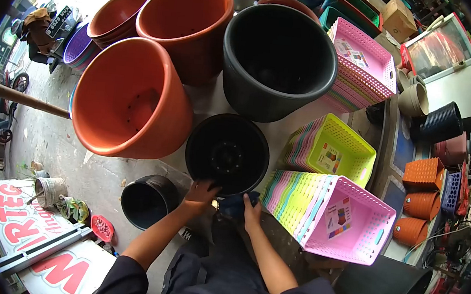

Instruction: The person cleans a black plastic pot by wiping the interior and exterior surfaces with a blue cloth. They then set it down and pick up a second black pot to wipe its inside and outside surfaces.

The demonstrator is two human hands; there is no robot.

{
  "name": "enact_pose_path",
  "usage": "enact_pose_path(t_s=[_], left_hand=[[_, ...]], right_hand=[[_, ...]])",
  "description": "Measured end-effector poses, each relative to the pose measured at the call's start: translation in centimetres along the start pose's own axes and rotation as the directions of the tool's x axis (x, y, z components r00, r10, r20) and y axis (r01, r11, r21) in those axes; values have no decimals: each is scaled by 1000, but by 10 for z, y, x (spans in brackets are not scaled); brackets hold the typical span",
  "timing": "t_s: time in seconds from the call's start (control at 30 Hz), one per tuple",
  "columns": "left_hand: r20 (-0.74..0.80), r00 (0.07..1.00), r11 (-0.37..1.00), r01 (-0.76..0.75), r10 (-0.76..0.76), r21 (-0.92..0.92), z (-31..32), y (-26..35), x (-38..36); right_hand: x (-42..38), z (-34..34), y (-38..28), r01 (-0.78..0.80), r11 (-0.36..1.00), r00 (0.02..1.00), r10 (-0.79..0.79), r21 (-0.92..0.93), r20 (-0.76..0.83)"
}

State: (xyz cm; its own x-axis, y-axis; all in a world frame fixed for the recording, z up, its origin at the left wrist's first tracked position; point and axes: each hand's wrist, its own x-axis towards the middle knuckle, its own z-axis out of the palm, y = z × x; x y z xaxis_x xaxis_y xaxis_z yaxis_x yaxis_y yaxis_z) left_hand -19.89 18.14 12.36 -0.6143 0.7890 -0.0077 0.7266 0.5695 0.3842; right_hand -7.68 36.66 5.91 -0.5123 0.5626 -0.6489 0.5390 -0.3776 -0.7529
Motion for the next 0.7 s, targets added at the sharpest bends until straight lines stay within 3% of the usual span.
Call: enact_pose_path(t_s=[0.03, 0.07, 0.13, 0.17, 0.23, 0.27, 0.3, 0.37, 0.43, 0.47, 0.5, 0.53, 0.57, 0.63, 0.67, 0.7], left_hand=[[-74, 997, 995, 7, -14, -98, -23, 18, 1], [-78, 997, 995, 17, -24, -93, -27, 28, -5], [108, 990, 898, 125, -87, -421, -27, 54, -33], [101, 990, 900, 129, -95, -417, -29, 68, -44], [128, 955, 730, 287, -267, -620, -33, 94, -68], [116, 954, 733, 288, -277, -616, -33, 99, -81], [59, 941, 708, 292, -334, -643, -33, 102, -94], [-14, 914, 685, 294, -406, -667, -38, 106, -115], [-251, 857, 742, 203, -451, -638, -48, 112, -138], [-273, 840, 745, 211, -470, -633, -52, 114, -153], [-239, 788, 663, 265, -567, -700, -56, 116, -168], [-200, 728, 571, 304, -656, -763, -58, 119, -184], [-225, 702, 570, 303, -675, -764, -58, 120, -199], [-3, 451, 81, 153, -892, -985, -58, 122, -232], [-17, 396, 55, 85, -918, -995, -60, 118, -250], [-54, 315, 81, 72, -947, -994, -58, 112, -269]], right_hand=[[-7, -3, 10, -39, 990, 999, 37, 132, 16], [-18, -7, 8, -39, 991, 999, 35, 128, 28], [-52, -17, -11, -256, 907, 943, 159, 334, 291], [-68, -16, -24, -255, 909, 941, 155, 330, 300], [-98, -14, -45, -255, 932, 854, 92, 258, 512], [-108, -14, -52, -218, 956, 793, 58, 194, 607], [-117, -12, -59, -213, 958, 784, 52, 190, 619], [-133, -8, -73, -278, 949, 665, 81, 146, 742], [-145, -5, -80, -260, 962, 594, 97, 77, 799], [-149, -2, -79, -236, 972, 510, 144, -23, 848], [-156, 3, -77, -200, 972, 424, 197, -121, 884], [-172, 9, -85, -113, 983, 415, 182, -148, 892], [-178, 16, -82, -92, 982, 387, 190, -167, 902], [-191, 28, -79, 92, 947, 394, 250, -309, 884], [-199, 33, -81, 250, 913, 388, 210, -322, 897], [-204, 36, -78, 275, 902, 360, 225, -334, 905]])
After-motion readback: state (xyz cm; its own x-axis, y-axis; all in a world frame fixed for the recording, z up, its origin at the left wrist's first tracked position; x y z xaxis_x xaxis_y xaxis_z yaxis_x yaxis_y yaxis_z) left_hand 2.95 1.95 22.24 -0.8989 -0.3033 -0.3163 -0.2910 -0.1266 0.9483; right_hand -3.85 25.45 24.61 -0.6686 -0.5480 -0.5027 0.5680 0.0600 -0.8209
